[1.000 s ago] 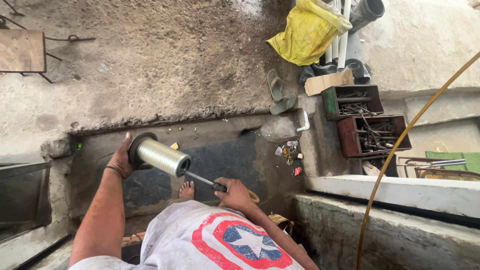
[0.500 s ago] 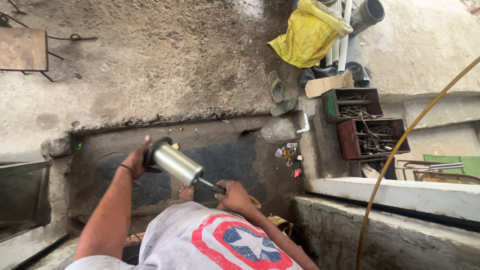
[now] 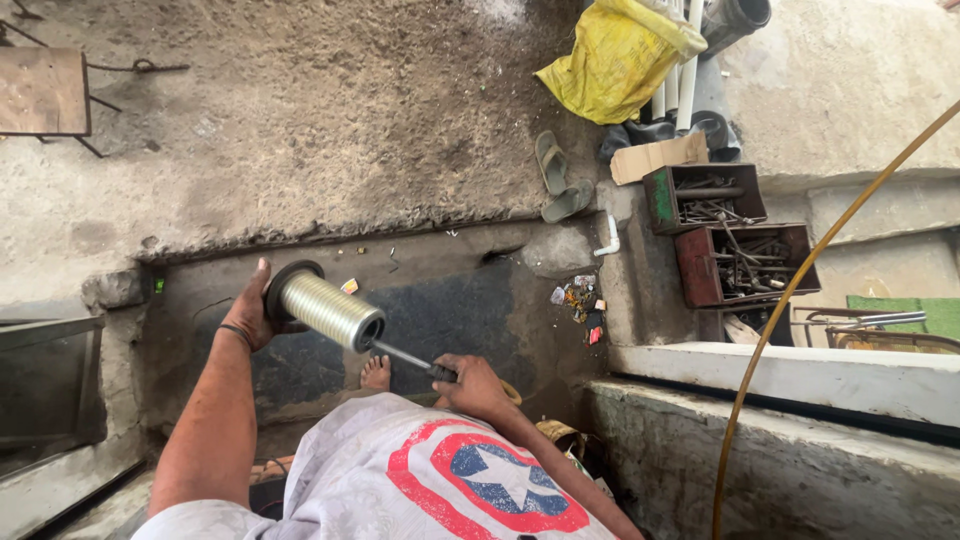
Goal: The person sits on the floor and works on a bicycle wheel, using a tool to adjust the spokes and rim. The person then stands, picks up a cylindrical metal object, and uses a tool to manipulate its interior.
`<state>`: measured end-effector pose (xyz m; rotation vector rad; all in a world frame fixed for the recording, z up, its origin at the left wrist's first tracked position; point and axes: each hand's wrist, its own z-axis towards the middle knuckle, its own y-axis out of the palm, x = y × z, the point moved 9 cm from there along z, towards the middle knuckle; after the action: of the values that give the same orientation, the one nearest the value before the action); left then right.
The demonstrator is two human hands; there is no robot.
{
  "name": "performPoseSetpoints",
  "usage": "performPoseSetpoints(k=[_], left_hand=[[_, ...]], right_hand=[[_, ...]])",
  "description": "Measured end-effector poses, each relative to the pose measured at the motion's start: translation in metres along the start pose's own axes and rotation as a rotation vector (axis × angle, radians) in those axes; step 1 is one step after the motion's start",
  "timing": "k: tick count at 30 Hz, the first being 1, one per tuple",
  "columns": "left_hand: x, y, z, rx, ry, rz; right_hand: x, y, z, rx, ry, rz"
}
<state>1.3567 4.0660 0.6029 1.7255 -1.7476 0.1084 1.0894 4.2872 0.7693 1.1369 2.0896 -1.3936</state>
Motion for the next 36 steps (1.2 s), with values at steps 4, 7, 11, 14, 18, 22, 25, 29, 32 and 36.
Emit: performPoseSetpoints(k=[4,7,11,14,18,22,25,29,32,36], left_hand=[[0.002,-0.009,-0.007,0.09,-0.002,0.02],[0.006,-0.014,-0.013,0.124,-0.003,0.011],[0.011,-0.017,-0.02,0.113,-0.002,-0.002],[0.009,-0.018,-0.021,0.112,-0.013,0.013],[-0.003,-0.01,-0.015,0.103,-0.015,0.033],[-0.031,0.028,-0.004,-0.087,-0.079,0.09],[-0.048,0.049,0.004,-0.131,-0.092,0.146],[-0.046,0.058,0.008,-0.142,-0.044,0.143],[-0.028,0.045,0.01,-0.092,-0.029,0.17],[0.003,0.021,0.008,-0.086,-0.017,0.11]], right_hand=[[-0.001,0.001,0.002,-0.001,0.027,-0.011],[0.0,0.003,0.003,-0.017,0.049,-0.007],[-0.001,0.005,0.003,-0.008,0.009,0.009],[0.006,0.01,0.003,-0.023,0.04,0.016],[0.014,0.017,0.006,-0.01,0.048,-0.02],[0.02,0.025,0.016,-0.001,0.049,-0.1],[0.017,0.026,0.026,0.046,0.001,-0.211],[0.015,0.026,0.031,0.052,0.015,-0.174],[0.014,0.024,0.023,0.039,0.044,-0.099],[0.012,0.022,0.006,-0.019,0.063,0.033]])
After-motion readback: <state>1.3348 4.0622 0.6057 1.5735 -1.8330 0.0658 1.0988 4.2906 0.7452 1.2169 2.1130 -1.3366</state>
